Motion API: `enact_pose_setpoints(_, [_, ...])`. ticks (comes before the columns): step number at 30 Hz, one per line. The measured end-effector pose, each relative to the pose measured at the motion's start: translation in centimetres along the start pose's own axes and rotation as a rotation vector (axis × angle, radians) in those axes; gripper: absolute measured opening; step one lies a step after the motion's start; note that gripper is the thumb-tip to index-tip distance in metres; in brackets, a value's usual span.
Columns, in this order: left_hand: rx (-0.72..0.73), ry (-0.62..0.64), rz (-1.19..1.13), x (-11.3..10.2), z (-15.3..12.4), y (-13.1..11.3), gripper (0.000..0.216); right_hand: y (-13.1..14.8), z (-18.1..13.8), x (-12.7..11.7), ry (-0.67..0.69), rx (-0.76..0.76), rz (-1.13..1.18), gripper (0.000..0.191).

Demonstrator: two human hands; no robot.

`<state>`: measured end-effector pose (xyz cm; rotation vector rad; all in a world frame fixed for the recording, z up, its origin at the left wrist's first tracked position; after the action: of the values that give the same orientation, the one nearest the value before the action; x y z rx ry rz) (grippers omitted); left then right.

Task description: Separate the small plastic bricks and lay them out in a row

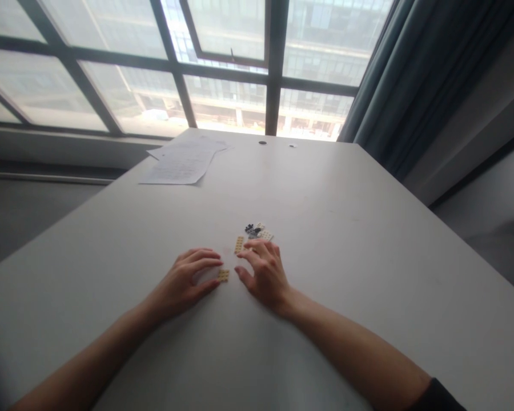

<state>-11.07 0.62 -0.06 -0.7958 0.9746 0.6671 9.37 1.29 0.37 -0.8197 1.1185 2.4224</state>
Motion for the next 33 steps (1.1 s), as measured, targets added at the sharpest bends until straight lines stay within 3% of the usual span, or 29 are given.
enact_pose_setpoints(4, [-0.045, 0.009, -0.022, -0.3, 0.0, 0.0, 0.033, -2.4, 0.4, -2.3, -0.249, 0.109, -0.033, 0.017])
enact_pose_setpoints(8, [-0.077, 0.034, -0.032, -0.3, 0.0, 0.1, 0.036, -4.9, 0.8, -3.6, -0.371, 0.205, -0.052, 0.02])
enact_pose_setpoints(17, [-0.136, 0.037, -0.066, 0.0, 0.8, 0.3, 0.032, -6.6, 1.1, -3.3, -0.411, 0.349, 0.025, 0.02])
enact_pose_setpoints(21, [-0.198, 0.069, -0.092, 0.6, 3.2, 1.4, 0.036, -6.7, 1.2, -3.2, -0.4, 0.372, 0.036, 0.02])
enact_pose_setpoints(27, [-0.137, 0.175, -0.028, 1.9, 6.7, 2.2, 0.06, -6.6, 1.3, -2.9, -0.388, 0.381, 0.026, 0.018])
enact_pose_setpoints(30, [-0.115, 0.218, 0.006, 2.3, 6.9, 2.2, 0.054, -6.5, 1.3, -2.8, -0.38, 0.383, 0.013, 0.018])
enact_pose_setpoints(33, [-0.111, 0.179, 0.013, 2.3, 6.7, 2.2, 0.044, -6.3, 1.3, -2.8, -0.361, 0.378, 0.006, 0.018])
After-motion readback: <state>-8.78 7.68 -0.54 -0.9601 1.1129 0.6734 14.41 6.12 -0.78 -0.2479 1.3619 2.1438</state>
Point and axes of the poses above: each hand's wrist, its own z-axis towards the middle knuckle, its own x-axis out of the palm, y = z × x, the point moved 3 cm from there along z, towards the middle knuckle, and after that the axes turned 7 degrees about z, right-handed, at the moved point
